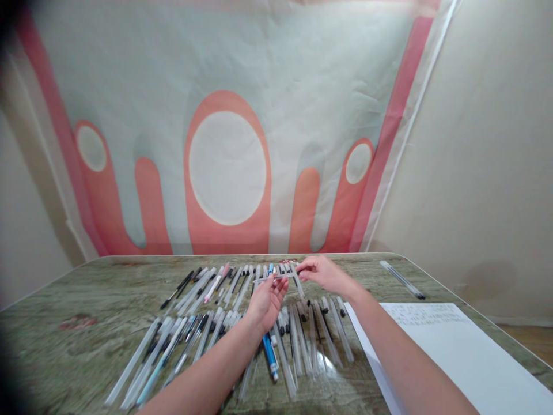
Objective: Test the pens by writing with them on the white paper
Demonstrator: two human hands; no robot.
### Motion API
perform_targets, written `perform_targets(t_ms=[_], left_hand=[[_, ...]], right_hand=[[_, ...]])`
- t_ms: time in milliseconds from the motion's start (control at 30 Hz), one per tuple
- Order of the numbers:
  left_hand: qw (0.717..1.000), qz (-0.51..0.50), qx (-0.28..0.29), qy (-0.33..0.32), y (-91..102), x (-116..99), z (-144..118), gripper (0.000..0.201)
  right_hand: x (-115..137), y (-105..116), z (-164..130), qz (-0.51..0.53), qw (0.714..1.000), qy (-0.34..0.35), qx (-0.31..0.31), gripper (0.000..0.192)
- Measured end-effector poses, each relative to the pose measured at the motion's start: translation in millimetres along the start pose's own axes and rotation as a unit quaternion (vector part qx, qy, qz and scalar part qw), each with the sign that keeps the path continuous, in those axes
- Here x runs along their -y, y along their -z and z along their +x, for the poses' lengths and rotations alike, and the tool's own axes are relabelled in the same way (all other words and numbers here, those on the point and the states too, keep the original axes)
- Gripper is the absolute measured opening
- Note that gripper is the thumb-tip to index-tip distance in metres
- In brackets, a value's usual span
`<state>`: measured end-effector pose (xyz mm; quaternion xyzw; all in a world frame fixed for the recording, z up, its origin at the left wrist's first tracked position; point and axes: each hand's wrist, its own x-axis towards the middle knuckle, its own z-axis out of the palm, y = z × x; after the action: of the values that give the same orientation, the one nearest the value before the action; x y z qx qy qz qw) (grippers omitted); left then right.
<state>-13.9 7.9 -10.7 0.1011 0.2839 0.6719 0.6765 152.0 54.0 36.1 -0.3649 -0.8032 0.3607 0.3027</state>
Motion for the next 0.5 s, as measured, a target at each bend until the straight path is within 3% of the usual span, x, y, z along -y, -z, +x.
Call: perform_targets(t_ms=[500], left_hand=[[1.0,0.001,0.007,-0.004,0.8,2.0,0.3,0.008]], right_hand=[[5.4,-6.9,-0.6,-0.043,0.998,-0.003,-0.054,0.027]])
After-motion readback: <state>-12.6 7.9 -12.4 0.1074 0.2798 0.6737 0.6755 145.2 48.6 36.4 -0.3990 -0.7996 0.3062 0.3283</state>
